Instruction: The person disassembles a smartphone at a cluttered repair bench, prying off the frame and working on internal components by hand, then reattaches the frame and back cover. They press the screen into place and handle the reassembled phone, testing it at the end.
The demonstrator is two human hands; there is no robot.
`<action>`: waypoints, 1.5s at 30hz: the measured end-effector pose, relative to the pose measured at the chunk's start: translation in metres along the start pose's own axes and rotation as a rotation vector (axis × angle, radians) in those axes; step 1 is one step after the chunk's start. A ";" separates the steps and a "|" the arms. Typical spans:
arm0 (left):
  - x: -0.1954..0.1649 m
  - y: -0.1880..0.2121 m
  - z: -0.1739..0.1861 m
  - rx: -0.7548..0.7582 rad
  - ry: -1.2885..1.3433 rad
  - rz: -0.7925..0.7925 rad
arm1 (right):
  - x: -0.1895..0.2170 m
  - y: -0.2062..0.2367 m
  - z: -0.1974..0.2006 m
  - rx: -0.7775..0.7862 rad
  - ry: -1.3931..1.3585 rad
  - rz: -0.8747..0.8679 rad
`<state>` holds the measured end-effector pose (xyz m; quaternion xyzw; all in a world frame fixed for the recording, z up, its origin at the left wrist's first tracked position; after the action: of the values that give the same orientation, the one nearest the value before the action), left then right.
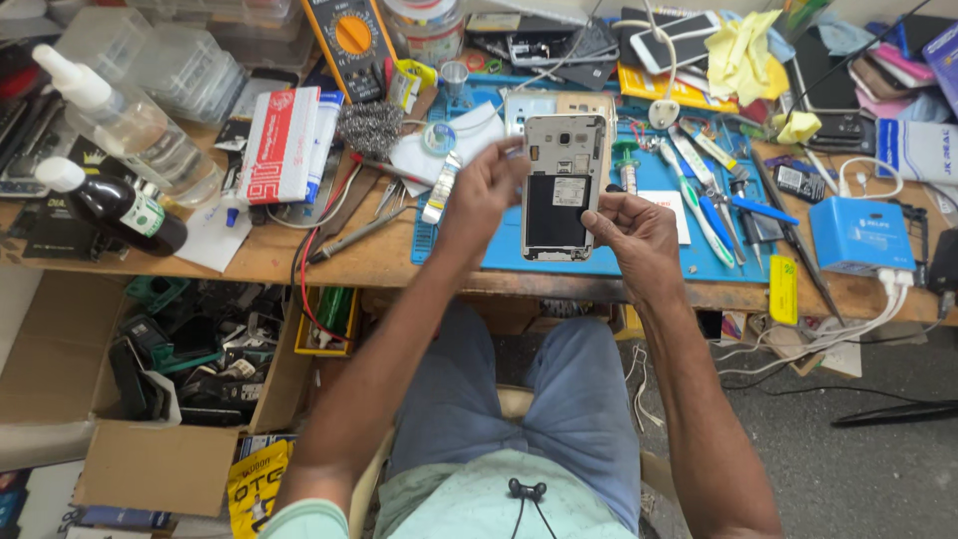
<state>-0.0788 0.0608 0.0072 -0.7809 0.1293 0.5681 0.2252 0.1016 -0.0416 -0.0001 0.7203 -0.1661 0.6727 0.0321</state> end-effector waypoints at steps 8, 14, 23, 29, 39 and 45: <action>-0.012 -0.036 -0.002 -0.035 -0.108 -0.128 | -0.005 -0.001 -0.001 0.024 0.043 -0.036; 0.014 -0.039 0.002 -0.047 0.205 -0.009 | 0.021 0.007 -0.010 -0.019 0.262 0.048; 0.024 -0.026 -0.003 0.108 0.556 -0.012 | 0.077 0.031 -0.040 -0.159 0.604 0.320; 0.029 -0.025 -0.006 0.138 0.618 0.000 | 0.085 0.037 -0.046 -0.138 0.611 0.367; 0.032 -0.011 -0.015 0.008 0.364 0.071 | 0.096 0.047 -0.064 -0.139 0.990 0.697; 0.043 -0.003 -0.010 -0.114 0.770 -0.073 | 0.076 0.035 -0.075 0.051 1.000 0.681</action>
<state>-0.0550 0.0603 -0.0303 -0.9524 0.1447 0.2313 0.1362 0.0233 -0.0694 0.0755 0.2239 -0.3358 0.9059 -0.1281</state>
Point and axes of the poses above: each hand's wrist, its own y-axis away from the middle knuckle, its own z-axis out of the back of the hand, x = y × z, the point moved 7 cm from there along -y, towards the middle knuckle, and after that the axes turned 5 degrees about -y, right-handed, at the moved point
